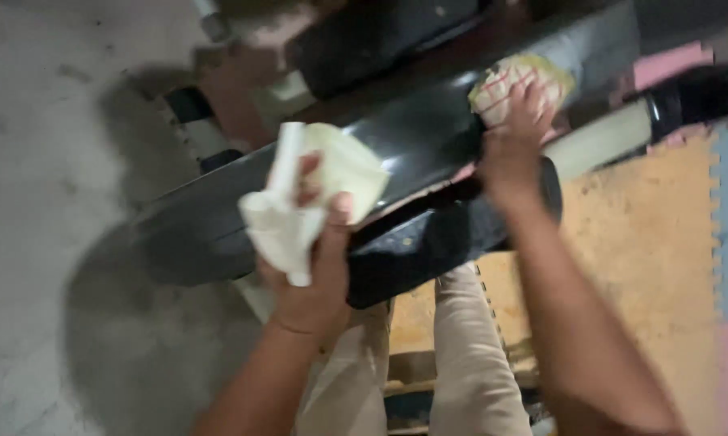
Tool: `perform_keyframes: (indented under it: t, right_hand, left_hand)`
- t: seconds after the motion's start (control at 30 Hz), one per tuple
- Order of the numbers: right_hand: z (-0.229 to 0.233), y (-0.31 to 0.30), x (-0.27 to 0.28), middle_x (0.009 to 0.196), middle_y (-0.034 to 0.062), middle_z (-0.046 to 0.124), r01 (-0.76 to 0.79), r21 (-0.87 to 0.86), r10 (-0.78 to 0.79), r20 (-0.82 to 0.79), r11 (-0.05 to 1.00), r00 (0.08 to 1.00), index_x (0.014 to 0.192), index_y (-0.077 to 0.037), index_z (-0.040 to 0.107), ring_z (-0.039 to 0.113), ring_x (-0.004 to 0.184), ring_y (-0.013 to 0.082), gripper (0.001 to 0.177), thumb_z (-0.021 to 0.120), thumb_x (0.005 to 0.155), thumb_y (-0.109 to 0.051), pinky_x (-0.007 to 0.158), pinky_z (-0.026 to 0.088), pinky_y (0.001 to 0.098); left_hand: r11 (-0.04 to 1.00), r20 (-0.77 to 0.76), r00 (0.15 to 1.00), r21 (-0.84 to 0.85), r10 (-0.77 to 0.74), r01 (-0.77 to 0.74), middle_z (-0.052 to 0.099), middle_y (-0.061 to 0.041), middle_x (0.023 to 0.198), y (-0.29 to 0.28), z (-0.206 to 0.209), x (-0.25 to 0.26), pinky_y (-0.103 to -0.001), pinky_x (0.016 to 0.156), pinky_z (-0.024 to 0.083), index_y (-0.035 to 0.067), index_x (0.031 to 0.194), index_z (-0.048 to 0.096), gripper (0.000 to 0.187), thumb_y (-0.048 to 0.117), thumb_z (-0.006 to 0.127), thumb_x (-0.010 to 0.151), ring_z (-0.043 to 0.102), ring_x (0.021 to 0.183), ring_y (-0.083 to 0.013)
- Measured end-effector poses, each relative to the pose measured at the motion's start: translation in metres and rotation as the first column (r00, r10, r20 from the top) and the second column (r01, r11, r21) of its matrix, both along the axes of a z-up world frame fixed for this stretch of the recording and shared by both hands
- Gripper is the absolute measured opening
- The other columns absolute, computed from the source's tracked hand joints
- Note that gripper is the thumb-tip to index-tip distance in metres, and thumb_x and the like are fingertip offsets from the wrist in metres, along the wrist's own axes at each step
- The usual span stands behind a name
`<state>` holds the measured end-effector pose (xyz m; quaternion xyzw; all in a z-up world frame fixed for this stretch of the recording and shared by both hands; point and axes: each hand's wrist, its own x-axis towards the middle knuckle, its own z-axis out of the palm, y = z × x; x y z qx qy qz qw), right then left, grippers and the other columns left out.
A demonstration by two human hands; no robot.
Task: Cleaning and wiping down an elliptical machine with a spray bottle and cloth.
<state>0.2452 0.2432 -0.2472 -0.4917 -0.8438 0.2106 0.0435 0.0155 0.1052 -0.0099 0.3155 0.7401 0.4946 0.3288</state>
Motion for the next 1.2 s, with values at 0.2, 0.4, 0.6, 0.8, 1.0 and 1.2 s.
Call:
perform_keyframes:
  t: [0.2, 0.4, 0.6, 0.8, 1.0, 1.2]
  right_hand:
    - [0.144, -0.102, -0.17, 0.164, 0.0258, 0.027, -0.174, -0.278, 0.16, -0.072, 0.945, 0.984, 0.162, 0.0, 0.026, 0.015, 0.152, 0.0464, 0.078, 0.054, 0.091, -0.018, 0.125, 0.001, 0.0598]
    - [0.117, -0.062, -0.164, 0.162, 0.0171, 0.042, -0.578, -0.041, 0.57, -0.126, 0.815, 0.812, 0.151, -0.008, 0.051, 0.033, 0.153, 0.04, 0.049, 0.042, 0.106, -0.024, 0.129, 0.014, 0.0558]
    - [0.082, -0.01, -0.163, 0.153, 0.0237, 0.049, -0.106, -0.153, 0.133, 0.176, 0.982, 0.975, 0.148, -0.009, 0.052, 0.038, 0.142, 0.0458, 0.046, 0.034, 0.11, -0.028, 0.11, 0.032, 0.061]
    - [0.122, -0.092, -0.265, 0.144, 0.0309, 0.054, -0.192, -0.152, 0.204, 0.066, 0.97, 0.977, 0.153, -0.008, 0.047, 0.045, 0.135, 0.0511, 0.053, 0.045, 0.112, -0.041, 0.114, 0.036, 0.0587]
    - [0.203, -0.22, -0.358, 0.154, 0.0209, 0.048, -0.55, -0.124, 0.544, -0.077, 0.826, 0.835, 0.147, -0.016, 0.059, 0.039, 0.145, 0.0476, 0.045, 0.059, 0.106, -0.033, 0.122, 0.027, 0.0547]
    - [0.192, -0.223, -0.291, 0.165, 0.0088, 0.028, -0.955, -0.176, 0.966, 0.145, 0.238, 0.214, 0.15, -0.029, 0.045, 0.024, 0.153, 0.0294, 0.065, 0.06, 0.087, -0.026, 0.12, 0.017, 0.0562]
  left_hand:
    - [0.96, -0.138, 0.953, 0.113, 0.271, -0.257, 0.058, -0.012, 0.146, -0.065, 0.028, -0.08, -0.035, 0.119, 0.048, 0.001, 0.135, 0.051, 0.033, 0.007, 0.071, 0.11, 0.056, 0.135, -0.0181]
    - [0.934, -0.198, 0.913, 0.039, 0.357, -0.356, 0.055, -0.01, 0.148, -0.118, 0.044, -0.137, -0.033, 0.113, 0.046, 0.002, 0.148, 0.049, 0.046, 0.01, 0.069, 0.108, 0.053, 0.131, -0.0168]
    - [0.936, -0.159, 0.922, 0.056, 0.353, -0.349, 0.055, -0.007, 0.148, -0.154, 0.044, -0.169, -0.033, 0.111, 0.048, 0.004, 0.151, 0.048, 0.055, 0.008, 0.073, 0.103, 0.053, 0.121, -0.0146]
    - [0.89, -0.285, 0.847, 0.054, 0.449, -0.454, 0.059, -0.004, 0.137, -0.204, 0.043, -0.201, -0.029, 0.104, 0.051, 0.005, 0.151, 0.051, 0.054, 0.006, 0.076, 0.103, 0.058, 0.115, -0.0126]
    - [0.798, -0.075, 0.797, 0.122, 0.6, -0.59, 0.057, -0.006, 0.129, -0.239, 0.036, -0.221, -0.031, 0.102, 0.053, 0.004, 0.149, 0.048, 0.054, 0.008, 0.075, 0.101, 0.057, 0.116, -0.0144]
    - [0.781, -0.184, 0.76, 0.089, 0.623, -0.619, 0.059, -0.008, 0.122, -0.283, 0.041, -0.237, -0.036, 0.103, 0.051, 0.002, 0.144, 0.051, 0.05, 0.012, 0.074, 0.102, 0.059, 0.114, -0.0203]
